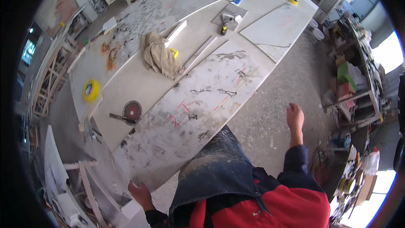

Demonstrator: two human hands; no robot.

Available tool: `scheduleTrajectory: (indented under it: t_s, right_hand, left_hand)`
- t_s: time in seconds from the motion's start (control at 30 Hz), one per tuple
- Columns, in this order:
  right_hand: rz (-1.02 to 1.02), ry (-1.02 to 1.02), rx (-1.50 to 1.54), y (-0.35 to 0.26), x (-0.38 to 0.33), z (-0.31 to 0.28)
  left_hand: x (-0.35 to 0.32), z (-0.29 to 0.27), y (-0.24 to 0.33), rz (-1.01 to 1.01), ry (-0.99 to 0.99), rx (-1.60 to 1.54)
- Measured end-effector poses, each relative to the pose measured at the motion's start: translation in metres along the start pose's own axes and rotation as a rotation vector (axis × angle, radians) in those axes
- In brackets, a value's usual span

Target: The person aligns and fits several white marble-patterned tiles together on a workbench, using a metal straightedge to check edges and a yellow tape roll to mark or secure seams. The person repeatedly adjusts tile positions and applies tape along the joints.

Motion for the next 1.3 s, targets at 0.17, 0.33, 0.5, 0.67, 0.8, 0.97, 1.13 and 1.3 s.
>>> scheduleTrajectory:
  t_s: [0.17,0.33,0.5,0.67,0.8,0.97,1.13,1.3]
  right_hand:
    - [-0.280,-0.078,-0.037,-0.076,0.092,0.079]
    - [-0.396,-0.223,0.034,-0.070,0.141,0.122]
    - [-0.503,-0.226,-0.116,-0.081,0.144,0.117]
    - [-0.550,-0.111,-0.233,-0.063,0.165,0.130]
    - [-0.425,-0.173,-0.183,-0.075,0.174,0.126]
    - [-0.151,-0.122,-0.196,-0.099,0.196,0.115]
    - [-0.121,-0.077,-0.126,-0.138,0.204,0.085]
    - [-0.169,-0.177,0.153,-0.174,0.227,0.115]
  left_hand:
    - [-0.034,0.021,-0.033,-0.287,0.099,-0.279]
    - [-0.044,0.027,-0.031,-0.387,0.126,-0.411]
    - [-0.063,0.015,-0.017,-0.460,0.137,-0.326]
    - [-0.064,0.018,-0.014,-0.476,0.155,-0.328]
    - [-0.067,0.031,-0.068,-0.308,0.118,-0.180]
    - [-0.049,0.008,-0.094,-0.465,0.099,-0.472]
    - [-0.017,-0.015,-0.056,-0.592,0.231,-0.816]
    - [0.027,-0.007,-0.068,-0.349,0.261,-0.773]
Point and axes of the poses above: each hand's wrist, its own x-axis towards the middle knuckle, its own z-axis out of the palm, y = z × x, the point moved 2 cm from there along x, towards the middle knuckle, and after that the axes turned 2 degrees about -y, right-handed, at the moved point
